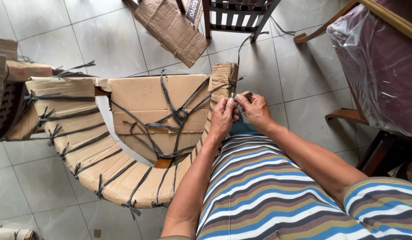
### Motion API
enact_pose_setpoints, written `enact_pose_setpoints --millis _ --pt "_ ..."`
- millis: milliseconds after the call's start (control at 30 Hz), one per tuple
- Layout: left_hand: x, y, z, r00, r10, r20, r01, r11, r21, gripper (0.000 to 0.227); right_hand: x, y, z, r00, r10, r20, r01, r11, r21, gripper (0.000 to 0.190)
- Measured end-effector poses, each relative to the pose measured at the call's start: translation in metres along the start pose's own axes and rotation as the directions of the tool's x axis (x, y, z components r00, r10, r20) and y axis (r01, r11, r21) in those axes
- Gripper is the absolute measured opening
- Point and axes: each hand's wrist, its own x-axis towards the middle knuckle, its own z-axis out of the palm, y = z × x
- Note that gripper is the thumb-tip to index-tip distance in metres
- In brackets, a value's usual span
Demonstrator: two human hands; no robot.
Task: Securing cardboard protective layers to a curved furniture frame using black plastic straps.
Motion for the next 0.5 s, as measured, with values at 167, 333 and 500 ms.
enact_pose_setpoints --millis 167,333,500 --pt "-0.003 -0.009 -0.001 1.000 0.001 -0.013 0.000 0.999 0.052 0.033 0.018 -0.012 -0.033 0.980 0.114 -0.160 -0.084 0.979 0.184 0.025" --pt "-0.013 0.007 -0.010 0.999 -0.024 -0.045 0.026 0.999 0.033 0.033 0.043 -0.005 -0.113 0.912 0.131 -0.389 -0.026 0.964 0.263 0.020" --pt "-0.010 0.007 -0.003 0.999 -0.040 -0.024 0.040 0.999 -0.006 0.032 0.043 0.013 -0.165 0.843 0.070 -0.534 -0.048 0.997 0.057 0.034"
